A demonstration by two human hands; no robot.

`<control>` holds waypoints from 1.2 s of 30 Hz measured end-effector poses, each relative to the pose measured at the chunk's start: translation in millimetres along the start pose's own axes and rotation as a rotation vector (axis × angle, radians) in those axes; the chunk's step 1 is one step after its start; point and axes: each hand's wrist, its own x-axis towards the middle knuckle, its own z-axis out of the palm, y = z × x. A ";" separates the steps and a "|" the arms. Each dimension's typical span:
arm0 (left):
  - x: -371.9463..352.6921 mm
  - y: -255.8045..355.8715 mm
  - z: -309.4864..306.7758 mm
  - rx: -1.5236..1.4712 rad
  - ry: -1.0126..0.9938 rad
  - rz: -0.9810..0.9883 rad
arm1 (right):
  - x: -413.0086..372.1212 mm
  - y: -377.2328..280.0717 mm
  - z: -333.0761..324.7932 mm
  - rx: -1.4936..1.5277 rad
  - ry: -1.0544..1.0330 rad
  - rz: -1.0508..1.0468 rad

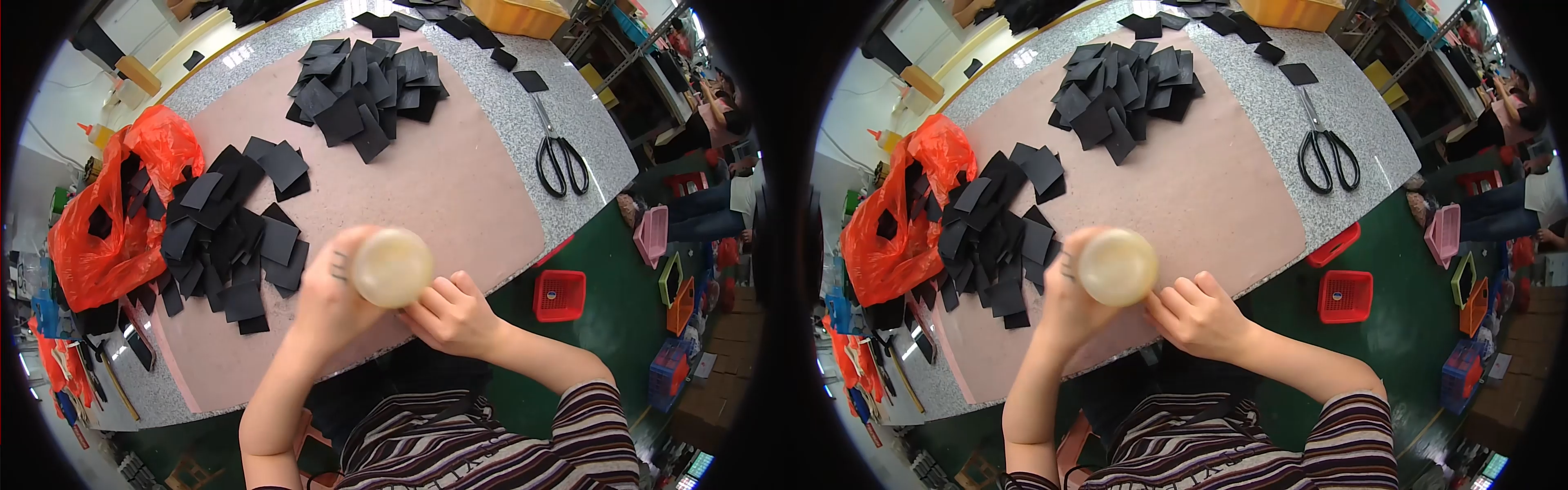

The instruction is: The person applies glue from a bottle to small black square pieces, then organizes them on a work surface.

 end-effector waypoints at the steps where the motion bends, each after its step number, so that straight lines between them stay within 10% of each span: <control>1: 5.1 -6.8 -10.8 0.046 0.027 -0.042 | 3.2 -1.1 -0.9 -0.011 0.016 0.013; 7: -7.5 5.4 -9.2 -0.025 -0.101 0.035 | 2.9 -2.4 0.0 -0.005 -0.016 0.001; 14: -10.7 -18.0 -76.5 0.174 0.188 0.001 | 49.9 16.0 -16.0 0.309 0.149 0.281; 20: -44.0 -19.0 -102.0 -0.220 0.391 -0.119 | 111.1 45.5 1.2 0.788 -0.224 0.310; 23: -59.5 -20.8 -107.7 -0.268 0.467 -0.220 | 179.1 106.8 5.4 0.853 0.172 0.352; 26: -70.5 -26.4 -102.1 -0.348 0.494 -0.279 | 225.9 137.6 18.0 -0.081 0.321 0.304; 33: -63.3 -22.0 -84.9 -0.502 0.475 -0.359 | 216.6 78.7 82.8 -0.069 -0.038 -0.418; 36: -63.6 -24.2 -84.6 -0.513 0.447 -0.354 | 216.9 80.7 83.4 0.007 0.040 -0.195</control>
